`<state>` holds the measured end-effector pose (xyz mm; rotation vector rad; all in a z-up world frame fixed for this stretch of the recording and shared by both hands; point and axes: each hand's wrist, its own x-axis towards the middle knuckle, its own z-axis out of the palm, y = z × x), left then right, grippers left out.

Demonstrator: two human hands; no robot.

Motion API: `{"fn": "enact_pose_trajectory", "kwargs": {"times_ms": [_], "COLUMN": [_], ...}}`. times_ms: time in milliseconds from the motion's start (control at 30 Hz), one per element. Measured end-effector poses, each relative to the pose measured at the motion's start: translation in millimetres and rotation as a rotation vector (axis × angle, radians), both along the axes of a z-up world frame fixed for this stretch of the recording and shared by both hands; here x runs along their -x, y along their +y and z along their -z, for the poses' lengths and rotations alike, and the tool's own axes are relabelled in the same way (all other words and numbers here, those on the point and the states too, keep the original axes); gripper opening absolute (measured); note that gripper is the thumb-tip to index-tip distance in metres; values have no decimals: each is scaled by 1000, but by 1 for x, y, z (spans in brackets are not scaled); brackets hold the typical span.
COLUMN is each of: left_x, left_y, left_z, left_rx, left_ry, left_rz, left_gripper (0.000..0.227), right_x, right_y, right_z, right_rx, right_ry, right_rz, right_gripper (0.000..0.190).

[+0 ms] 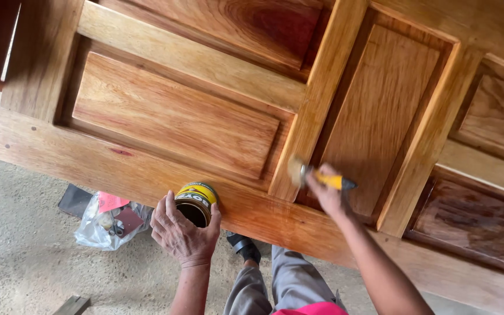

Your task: The person applies a wood finish to a wooden cabinet door using a brush. They hold a can of finish in their left hand and use a brush in their right hand to coat the surface of the door, working across the panels and frame.

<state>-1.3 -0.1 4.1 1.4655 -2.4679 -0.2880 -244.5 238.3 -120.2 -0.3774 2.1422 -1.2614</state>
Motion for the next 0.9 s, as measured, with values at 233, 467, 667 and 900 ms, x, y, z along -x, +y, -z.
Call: {"fn": "enact_pose_trajectory", "kwargs": {"times_ms": [233, 467, 667, 900], "left_x": [1, 4, 7, 11], "left_y": [-1, 0, -2, -3], "left_z": [0, -2, -5, -9], "left_rx": [6, 8, 5, -13], "left_ry": [-12, -42, -23, -35], "left_rz": [6, 0, 6, -5], "left_gripper": [94, 95, 93, 92], "right_x": [0, 141, 130, 31], "right_y": [10, -72, -70, -4], "right_z": [-8, 2, 15, 6], "right_rx": [-25, 30, 96, -17], "right_ry": [-10, 43, 200, 90], "right_rz": [-438, -11, 73, -223], "right_gripper": [20, 20, 27, 33]}}
